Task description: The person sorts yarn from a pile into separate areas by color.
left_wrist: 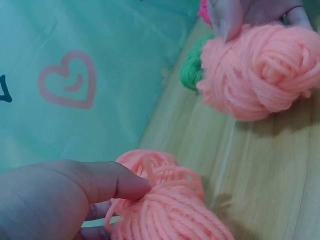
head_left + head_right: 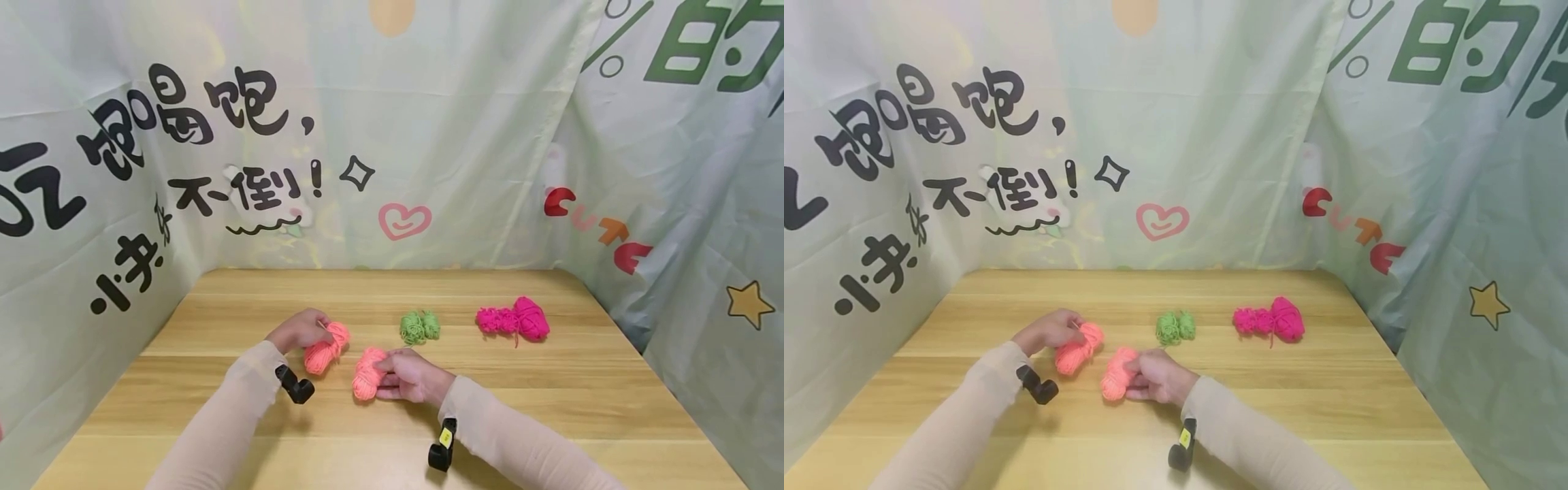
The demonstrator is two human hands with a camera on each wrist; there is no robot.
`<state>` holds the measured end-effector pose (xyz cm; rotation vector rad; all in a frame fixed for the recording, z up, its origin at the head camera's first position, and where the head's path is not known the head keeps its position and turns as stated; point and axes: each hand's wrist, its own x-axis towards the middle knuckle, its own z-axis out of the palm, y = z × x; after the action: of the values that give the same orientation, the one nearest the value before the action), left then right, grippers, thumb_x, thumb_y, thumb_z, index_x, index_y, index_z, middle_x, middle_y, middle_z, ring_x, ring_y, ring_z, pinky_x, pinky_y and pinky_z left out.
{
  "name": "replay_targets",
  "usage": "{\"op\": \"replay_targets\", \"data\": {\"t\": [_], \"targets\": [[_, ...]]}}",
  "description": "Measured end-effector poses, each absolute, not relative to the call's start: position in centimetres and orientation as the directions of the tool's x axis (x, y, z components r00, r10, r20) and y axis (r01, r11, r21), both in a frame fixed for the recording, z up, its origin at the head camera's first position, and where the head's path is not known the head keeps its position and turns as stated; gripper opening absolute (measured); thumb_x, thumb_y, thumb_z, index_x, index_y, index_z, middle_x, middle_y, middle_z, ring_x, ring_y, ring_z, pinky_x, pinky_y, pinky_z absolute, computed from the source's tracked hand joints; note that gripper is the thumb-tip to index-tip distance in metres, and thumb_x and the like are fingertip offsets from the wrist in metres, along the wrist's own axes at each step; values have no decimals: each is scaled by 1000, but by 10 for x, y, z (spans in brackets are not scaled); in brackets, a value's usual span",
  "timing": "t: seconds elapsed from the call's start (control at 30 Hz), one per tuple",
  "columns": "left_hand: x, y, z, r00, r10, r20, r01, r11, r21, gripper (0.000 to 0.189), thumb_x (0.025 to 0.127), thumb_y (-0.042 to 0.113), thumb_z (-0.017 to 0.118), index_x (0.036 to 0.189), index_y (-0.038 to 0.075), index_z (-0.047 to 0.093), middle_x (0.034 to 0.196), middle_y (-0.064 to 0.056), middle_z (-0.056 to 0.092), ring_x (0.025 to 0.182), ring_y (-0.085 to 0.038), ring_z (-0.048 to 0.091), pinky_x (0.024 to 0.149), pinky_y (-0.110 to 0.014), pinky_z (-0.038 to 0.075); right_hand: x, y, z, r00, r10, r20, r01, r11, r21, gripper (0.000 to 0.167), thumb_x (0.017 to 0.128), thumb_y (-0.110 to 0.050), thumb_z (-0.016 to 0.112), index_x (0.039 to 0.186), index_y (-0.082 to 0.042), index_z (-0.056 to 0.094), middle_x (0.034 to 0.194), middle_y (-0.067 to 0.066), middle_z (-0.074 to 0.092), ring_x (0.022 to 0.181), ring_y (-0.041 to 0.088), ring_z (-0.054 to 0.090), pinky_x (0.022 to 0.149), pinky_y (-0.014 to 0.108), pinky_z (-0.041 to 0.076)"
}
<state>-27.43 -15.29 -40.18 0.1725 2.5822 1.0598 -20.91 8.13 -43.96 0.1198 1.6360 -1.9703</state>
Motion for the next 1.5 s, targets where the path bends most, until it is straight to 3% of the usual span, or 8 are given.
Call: {"op": "replay_targets", "data": {"t": [0.23, 0.4, 0.67, 0.93, 1.2, 1.5], "targets": [[-276, -161, -401, -944, 216, -249, -30, 696, 717, 35, 82, 11, 70, 113, -2, 60, 100, -10, 58, 73, -17, 53, 61, -29, 48, -209, 81, -439, -835, -362, -414, 472, -86, -877, 25, 93, -4, 57, 114, 2, 45, 91, 11, 63, 83, 23, 63, 86, 47, 53], [-278, -166, -402, -957, 182, -227, -41, 688, 725, 29, 84, 12, 69, 108, 0, 59, 94, -10, 58, 70, -17, 50, 60, -30, 46, -209, 81, -439, -836, -361, -413, 470, -83, -879, 19, 93, -4, 57, 109, -1, 48, 87, 10, 63, 81, 21, 63, 85, 46, 54], [-279, -177, -405, -967, 164, -193, -39, 656, 754, 37, 84, 11, 68, 116, -4, 56, 107, -16, 59, 82, -21, 58, 66, -31, 50, -210, 82, -439, -830, -372, -415, 473, -77, -878, 26, 94, -5, 56, 117, 2, 46, 91, 10, 64, 84, 22, 64, 86, 46, 53], [-285, -192, -409, -969, 156, -190, -46, 644, 764, 24, 85, 13, 67, 101, -1, 57, 92, -11, 56, 71, -17, 49, 61, -29, 45, -209, 82, -439, -833, -378, -405, 463, -75, -883, 24, 93, -6, 58, 114, 0, 48, 90, 9, 63, 83, 22, 63, 85, 45, 53], [-286, -207, -414, -972, 133, -195, -69, 630, 773, 35, 86, 12, 66, 114, -5, 53, 99, -14, 57, 76, -19, 54, 62, -29, 48, -207, 81, -438, -831, -380, -406, 464, -70, -883, 28, 94, -6, 57, 119, 3, 47, 89, 9, 64, 82, 21, 63, 85, 45, 53], [-283, -219, -411, -972, 120, -201, -82, 630, 772, 41, 87, 16, 66, 118, -6, 51, 95, -14, 57, 69, -16, 51, 58, -29, 46, -210, 78, -437, -827, -381, -413, 477, -87, -875, 25, 94, -4, 56, 117, 5, 51, 88, 9, 62, 80, 20, 62, 88, 46, 53]]}}
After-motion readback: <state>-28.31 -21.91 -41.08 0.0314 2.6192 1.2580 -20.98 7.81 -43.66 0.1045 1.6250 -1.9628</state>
